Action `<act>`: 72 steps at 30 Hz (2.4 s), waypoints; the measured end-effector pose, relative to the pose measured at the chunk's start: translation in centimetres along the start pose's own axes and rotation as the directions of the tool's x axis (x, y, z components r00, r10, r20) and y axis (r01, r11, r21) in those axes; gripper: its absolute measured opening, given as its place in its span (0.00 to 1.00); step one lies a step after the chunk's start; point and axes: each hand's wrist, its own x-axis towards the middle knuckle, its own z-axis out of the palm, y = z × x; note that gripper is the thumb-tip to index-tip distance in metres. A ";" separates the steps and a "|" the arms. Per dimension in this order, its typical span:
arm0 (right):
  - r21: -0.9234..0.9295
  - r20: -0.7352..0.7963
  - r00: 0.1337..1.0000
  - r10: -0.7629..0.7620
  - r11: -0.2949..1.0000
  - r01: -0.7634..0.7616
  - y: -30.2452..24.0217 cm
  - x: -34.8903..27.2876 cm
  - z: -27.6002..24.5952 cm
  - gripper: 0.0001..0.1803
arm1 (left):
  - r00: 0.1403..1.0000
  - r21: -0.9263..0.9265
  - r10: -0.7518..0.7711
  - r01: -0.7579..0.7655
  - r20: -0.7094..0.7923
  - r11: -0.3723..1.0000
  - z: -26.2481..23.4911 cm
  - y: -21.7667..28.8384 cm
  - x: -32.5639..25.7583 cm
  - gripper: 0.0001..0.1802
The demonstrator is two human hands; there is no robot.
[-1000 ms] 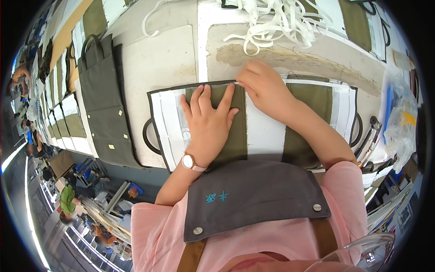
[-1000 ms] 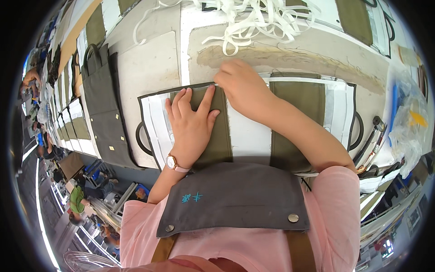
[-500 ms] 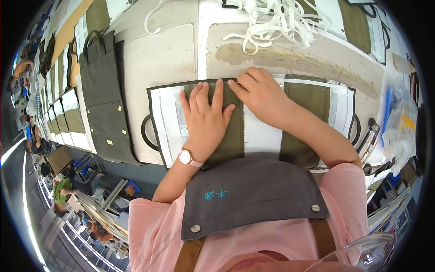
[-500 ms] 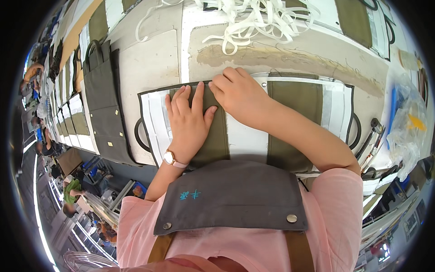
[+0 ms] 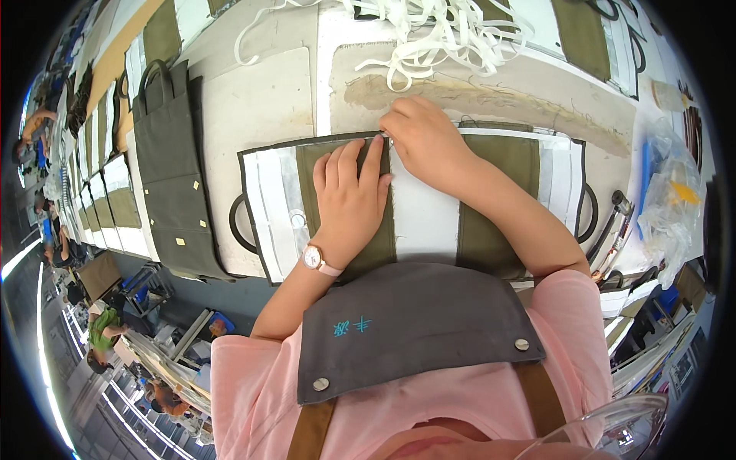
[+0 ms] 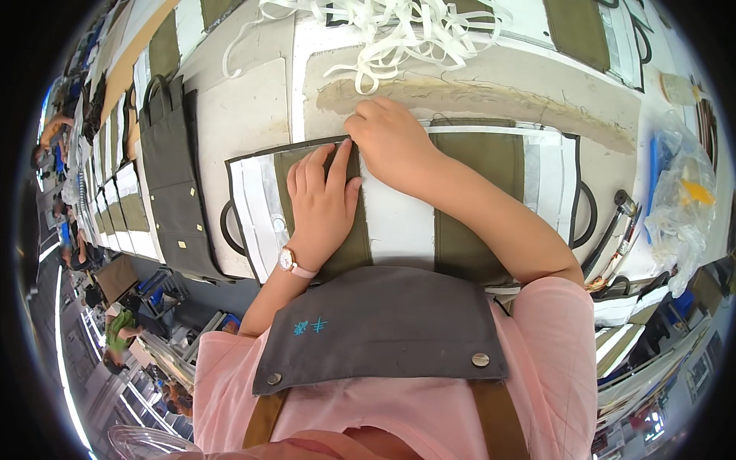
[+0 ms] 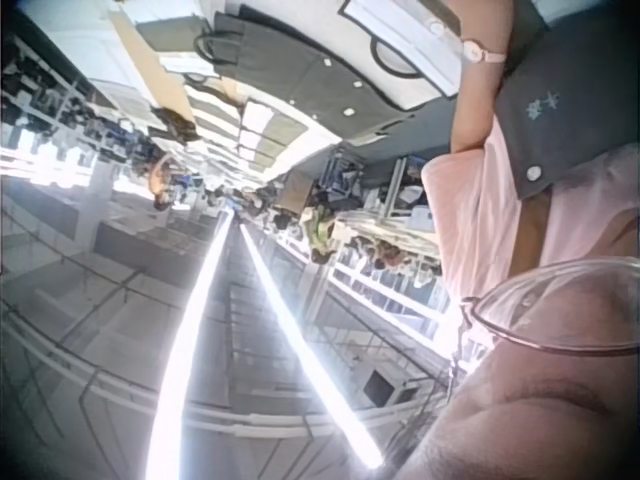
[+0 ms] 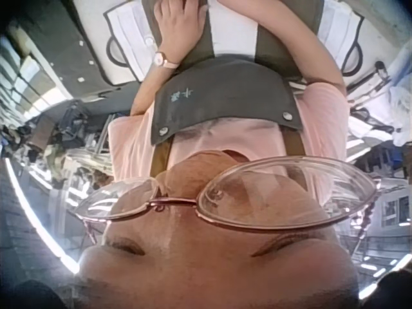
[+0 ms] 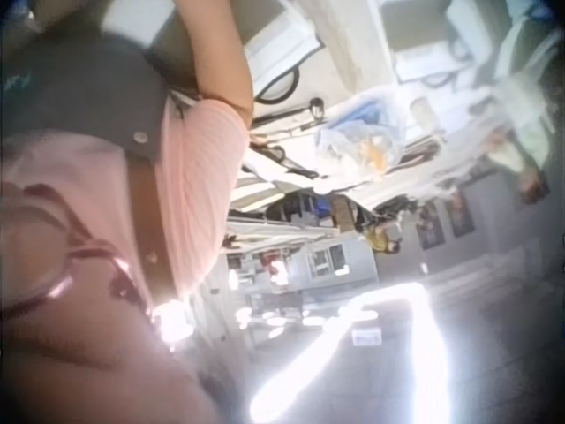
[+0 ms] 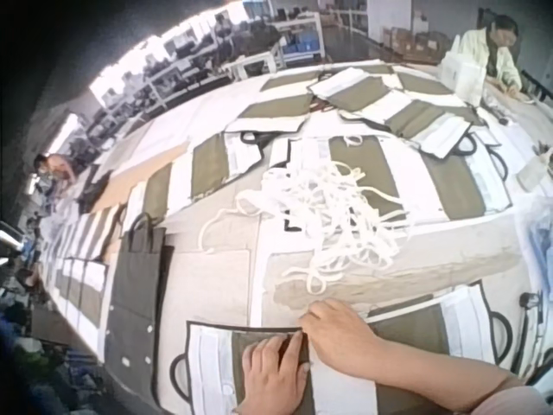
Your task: The person assembles green fabric bags by threading white elastic straps through metal grommets on the bag flaps. They repeatedly pick up straps, thread them through the holes, and pull them taut to secure the closure. The process is repeated for multiple bags laid out on a workbench.
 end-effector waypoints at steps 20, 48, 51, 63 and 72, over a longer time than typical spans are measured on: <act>0.062 0.143 0.973 0.182 0.979 -0.192 -0.3 1.2 -0.3 0.02 | 1.000 0.007 -0.004 0.004 -0.029 1.000 0.5 -0.3 0.3 0.25; -0.144 -0.023 0.980 -0.196 0.971 0.191 1.3 -2.2 -1.0 0.10 | 0.999 -0.054 0.008 -0.010 -0.038 0.999 0.3 -1.2 1.2 0.24; -0.112 -0.085 0.993 -0.078 0.991 0.069 1.4 -2.2 -1.2 0.07 | 0.999 -0.017 0.003 -0.003 -0.033 1.000 0.1 -0.9 1.6 0.25; -0.006 0.113 0.986 0.122 0.993 -0.122 2.3 -1.7 -3.8 0.04 | 0.985 0.105 0.146 -0.136 -0.091 0.985 0.7 0.6 2.3 0.24; -0.036 -0.064 0.998 0.000 0.999 -0.002 2.1 -3.2 -3.0 0.06 | 0.982 -0.071 0.090 -0.103 -0.163 0.992 2.3 0.8 3.1 0.23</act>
